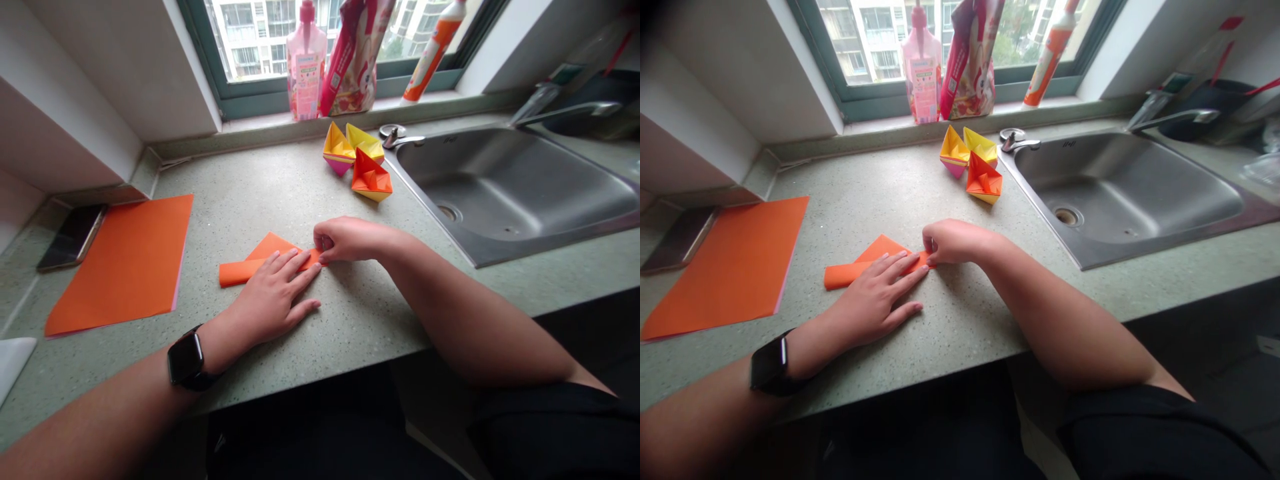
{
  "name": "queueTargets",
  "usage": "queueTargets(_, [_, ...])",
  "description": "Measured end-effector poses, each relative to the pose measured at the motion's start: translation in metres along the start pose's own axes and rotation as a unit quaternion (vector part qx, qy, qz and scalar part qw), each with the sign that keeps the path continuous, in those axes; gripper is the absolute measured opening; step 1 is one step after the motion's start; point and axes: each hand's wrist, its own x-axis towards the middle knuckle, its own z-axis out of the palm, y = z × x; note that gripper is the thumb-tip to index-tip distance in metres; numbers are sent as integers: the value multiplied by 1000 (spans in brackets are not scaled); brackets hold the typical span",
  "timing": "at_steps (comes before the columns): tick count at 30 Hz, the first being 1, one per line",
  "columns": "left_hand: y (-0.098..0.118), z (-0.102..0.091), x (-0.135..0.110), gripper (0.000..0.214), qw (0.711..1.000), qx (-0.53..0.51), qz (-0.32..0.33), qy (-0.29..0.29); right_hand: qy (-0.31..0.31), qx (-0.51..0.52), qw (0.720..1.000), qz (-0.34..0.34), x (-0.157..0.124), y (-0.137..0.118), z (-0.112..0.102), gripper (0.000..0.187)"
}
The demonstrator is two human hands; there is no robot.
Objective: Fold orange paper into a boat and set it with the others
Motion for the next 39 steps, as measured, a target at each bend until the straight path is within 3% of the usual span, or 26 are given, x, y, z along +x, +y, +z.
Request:
queueTargets(7, [-32,-9,-5,41,995,-28,73,58,-5,6,1000,3,2,3,3,18])
queueTargets(16, [-70,-26,-20,33,992,-19,96,78,-11,14,1000,7,3,4,3,14])
queueTargets(19, [-76,-34,-28,29,995,-42,61,66,-9,15,1000,9,2,3,2,13])
queueTargets(23, [-78,-38,-38,41,990,-97,-44,87,-11,25,1000,15,1,2,2,9])
queueTargets(26, [-76,-37,-40,38,981,-130,-102,98,-1,28,1000,-2,2,5,5,9])
queueTargets(31, [-74,-35,-35,24,978,-138,-127,91,57,14,994,-93,-1,4,13,21])
queueTargets(39, [-73,-36,-32,13,977,-141,-144,76,33,49,985,-160,3,-14,24,18])
